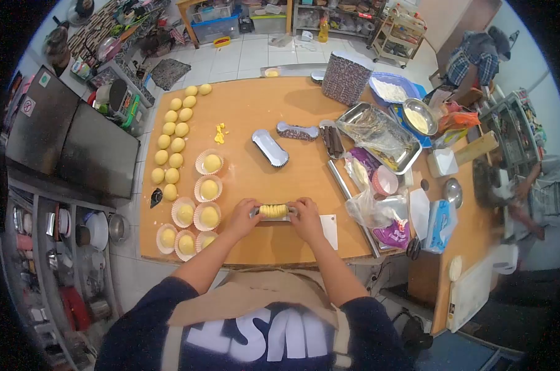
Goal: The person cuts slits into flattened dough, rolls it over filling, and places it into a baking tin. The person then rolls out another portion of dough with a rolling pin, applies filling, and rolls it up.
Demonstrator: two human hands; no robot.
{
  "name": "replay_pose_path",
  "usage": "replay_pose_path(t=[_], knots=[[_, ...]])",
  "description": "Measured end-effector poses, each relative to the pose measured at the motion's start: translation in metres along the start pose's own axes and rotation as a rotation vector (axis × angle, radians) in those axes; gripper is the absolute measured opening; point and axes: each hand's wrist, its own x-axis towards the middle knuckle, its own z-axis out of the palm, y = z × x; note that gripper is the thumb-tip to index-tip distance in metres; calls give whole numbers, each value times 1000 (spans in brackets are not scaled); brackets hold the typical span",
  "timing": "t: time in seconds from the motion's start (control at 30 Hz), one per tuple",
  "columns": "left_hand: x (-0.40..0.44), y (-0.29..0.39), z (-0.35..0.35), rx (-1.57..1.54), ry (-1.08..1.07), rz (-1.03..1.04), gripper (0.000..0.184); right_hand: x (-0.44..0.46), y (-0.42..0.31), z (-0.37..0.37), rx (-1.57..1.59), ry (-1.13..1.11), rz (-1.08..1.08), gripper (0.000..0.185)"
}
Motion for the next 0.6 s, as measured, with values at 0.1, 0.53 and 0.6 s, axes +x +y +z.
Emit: replay_pose_path(t=[0.1,0.53,0.6], knots=[[-1,-3,0,38,22,46,37,1,3,2,-53,-18,-31,33],[-1,-34,5,25,88,-145,29,0,38,19,164,-9,278,30],[-3,-38,11,15,125,-136,26,2,51,32,113,-9,257,26]])
